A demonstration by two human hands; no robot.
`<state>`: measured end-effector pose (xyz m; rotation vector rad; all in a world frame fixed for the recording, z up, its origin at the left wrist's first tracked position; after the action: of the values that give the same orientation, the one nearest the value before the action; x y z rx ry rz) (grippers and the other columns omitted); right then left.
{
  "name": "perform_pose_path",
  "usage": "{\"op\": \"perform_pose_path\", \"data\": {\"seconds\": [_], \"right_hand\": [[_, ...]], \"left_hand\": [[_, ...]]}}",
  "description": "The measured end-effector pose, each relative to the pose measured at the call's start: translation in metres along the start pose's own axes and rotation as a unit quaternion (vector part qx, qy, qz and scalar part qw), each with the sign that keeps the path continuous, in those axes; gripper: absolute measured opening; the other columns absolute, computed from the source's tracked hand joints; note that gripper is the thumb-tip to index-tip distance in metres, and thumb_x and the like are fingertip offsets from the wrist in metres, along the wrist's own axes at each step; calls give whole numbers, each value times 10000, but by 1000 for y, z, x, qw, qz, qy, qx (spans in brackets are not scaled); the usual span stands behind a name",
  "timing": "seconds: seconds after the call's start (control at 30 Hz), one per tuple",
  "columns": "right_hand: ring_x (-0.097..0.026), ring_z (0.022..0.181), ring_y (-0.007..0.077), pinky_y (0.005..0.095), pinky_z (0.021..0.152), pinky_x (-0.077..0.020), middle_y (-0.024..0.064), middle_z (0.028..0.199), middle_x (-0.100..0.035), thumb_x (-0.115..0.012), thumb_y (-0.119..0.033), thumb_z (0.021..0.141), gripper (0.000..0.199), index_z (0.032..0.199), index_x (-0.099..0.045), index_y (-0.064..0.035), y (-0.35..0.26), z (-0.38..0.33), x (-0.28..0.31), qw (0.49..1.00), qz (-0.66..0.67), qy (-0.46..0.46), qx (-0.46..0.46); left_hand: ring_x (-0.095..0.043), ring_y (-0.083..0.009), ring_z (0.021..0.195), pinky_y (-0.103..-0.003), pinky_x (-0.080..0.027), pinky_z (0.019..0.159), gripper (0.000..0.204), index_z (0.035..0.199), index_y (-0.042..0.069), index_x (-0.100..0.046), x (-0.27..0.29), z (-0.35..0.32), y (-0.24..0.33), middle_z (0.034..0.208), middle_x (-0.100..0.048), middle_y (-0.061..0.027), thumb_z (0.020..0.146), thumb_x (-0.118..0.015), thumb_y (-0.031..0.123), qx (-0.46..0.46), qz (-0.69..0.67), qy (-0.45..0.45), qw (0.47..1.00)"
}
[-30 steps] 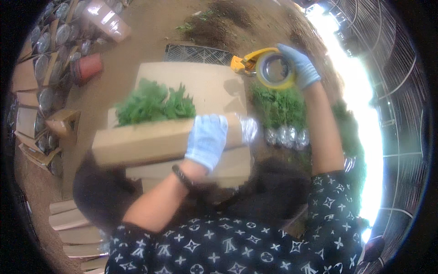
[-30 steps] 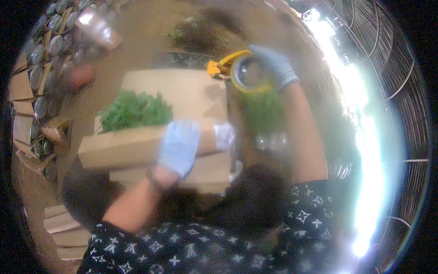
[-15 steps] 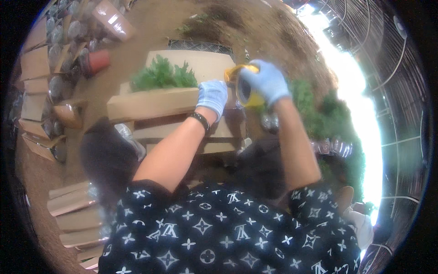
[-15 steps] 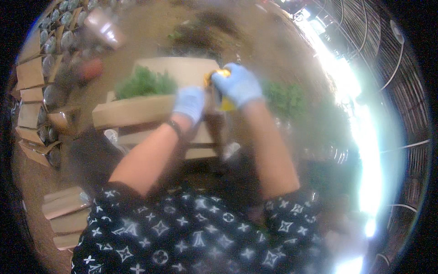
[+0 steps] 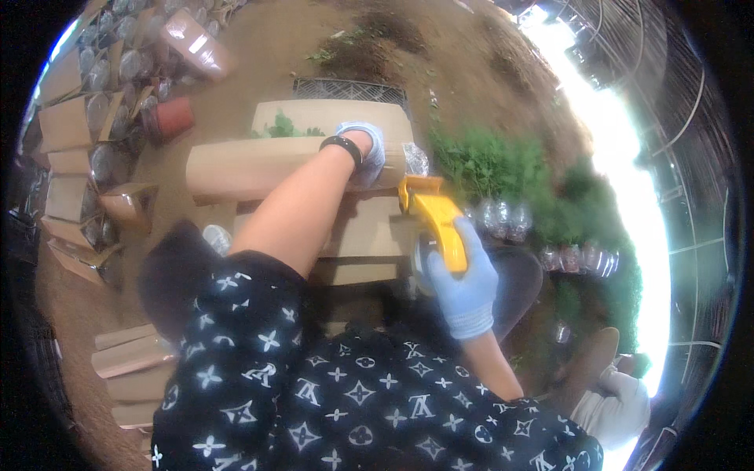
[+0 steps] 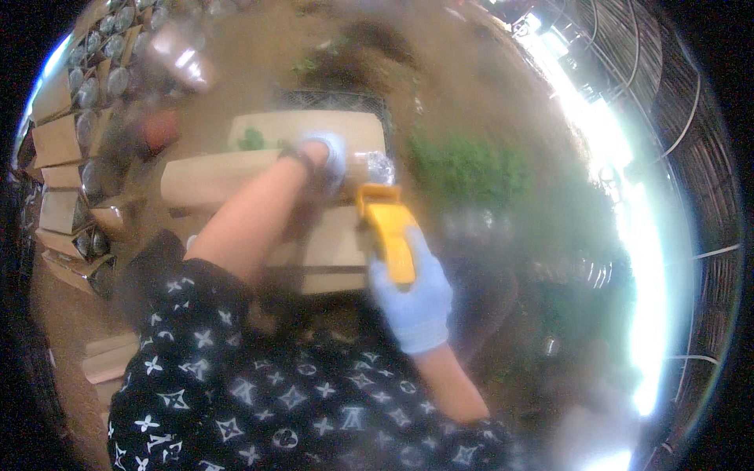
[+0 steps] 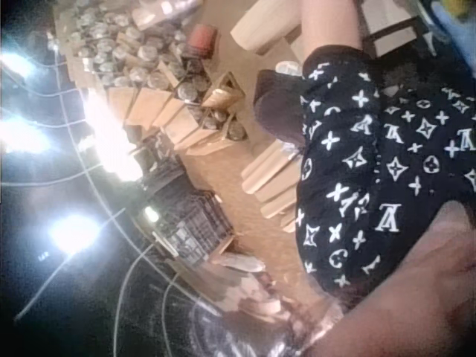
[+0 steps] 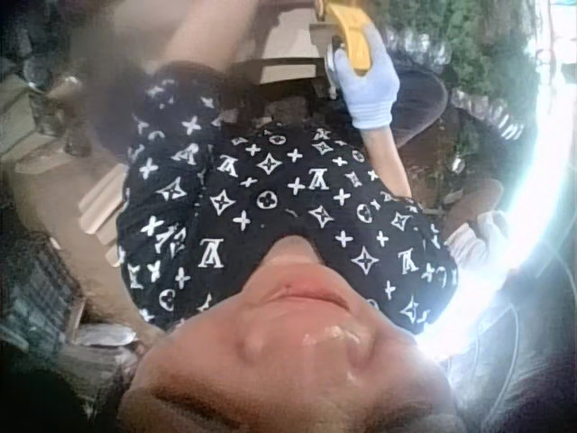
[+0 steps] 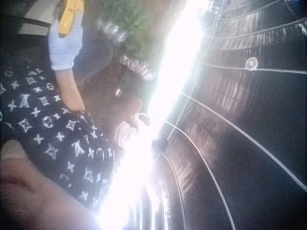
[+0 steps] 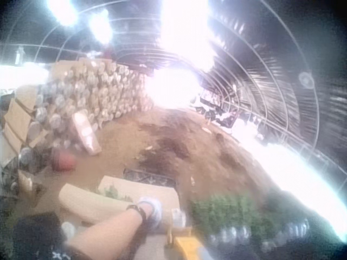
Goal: The person places small potted plants into a cardboard box, folds the flaps, and seals the box with packing tape using a handheld dispenser. The process is repeated multiple times with different plants.
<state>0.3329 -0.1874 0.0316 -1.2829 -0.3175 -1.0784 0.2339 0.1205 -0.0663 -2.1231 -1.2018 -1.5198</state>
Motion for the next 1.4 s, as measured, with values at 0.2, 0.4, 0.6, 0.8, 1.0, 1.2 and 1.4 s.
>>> {"op": "perform_pose_path", "data": {"seconds": [0.2,0.4,0.6,0.8,1.0,1.2,1.4], "right_hand": [[-706,907,389,451,813,-567,243,995,-713,-734,-338,851,483,1276,-664,-120,-26,34,-15,1000,-15,-24,-2],[-687,920,423,478,848,-544,228,1017,-722,-627,-490,810,455,1008,-755,-102,-38,140,-41,971,-147,-189,-26],[-705,866,144,288,795,-564,76,1027,-753,-751,-200,840,399,1195,-722,-18,-11,177,24,991,45,-57,113],[-665,840,326,394,756,-546,143,922,-687,-782,-161,769,318,1086,-765,-180,64,232,-150,922,-114,-151,338],[-660,1009,374,449,872,-527,183,1077,-696,-815,-316,749,419,1080,-728,-74,19,210,-107,913,-141,-217,314],[-583,1137,412,490,1011,-455,231,1270,-592,-917,-469,562,1004,1354,-508,-6,7,130,-112,884,-124,-350,283],[-544,1181,408,492,1032,-432,206,1275,-575,-912,-472,572,975,1341,-519,-19,31,106,-112,891,-113,-242,369]], "left_hand": [[-704,-343,960,-431,-554,875,352,1015,49,-783,-1,19,-22,1119,-739,-193,674,-813,132,66,-206,-151,965],[-709,-322,917,-437,-572,811,359,970,26,-779,22,-14,-18,1025,-752,-167,639,-869,133,-38,-111,-79,990],[-736,-321,912,-419,-590,801,336,956,85,-794,24,-71,24,1006,-755,-190,705,-825,306,37,-23,96,994],[-713,-261,816,-389,-554,709,96,871,113,-717,-36,-132,52,824,-713,-95,875,-623,96,91,37,338,936],[-702,-257,824,-388,-539,739,87,889,101,-709,-47,-122,56,832,-701,-104,855,-631,118,79,31,330,940],[-700,-341,959,-423,-557,867,200,1002,47,-713,-21,-140,3,986,-709,-174,913,-601,187,-91,-126,162,974],[-694,-342,944,-460,-541,811,203,1068,134,-711,-22,-152,-85,1035,-719,-136,961,-550,194,-173,127,137,967]]}}
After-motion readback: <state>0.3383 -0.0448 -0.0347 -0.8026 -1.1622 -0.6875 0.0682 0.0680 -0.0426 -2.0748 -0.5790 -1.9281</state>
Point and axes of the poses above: each hand's wrist, its own z-axis towards the middle knuckle, its own x-axis out of the back of the hand, y = z × x, the point moved 2 cm from there along z, towards the middle knuckle
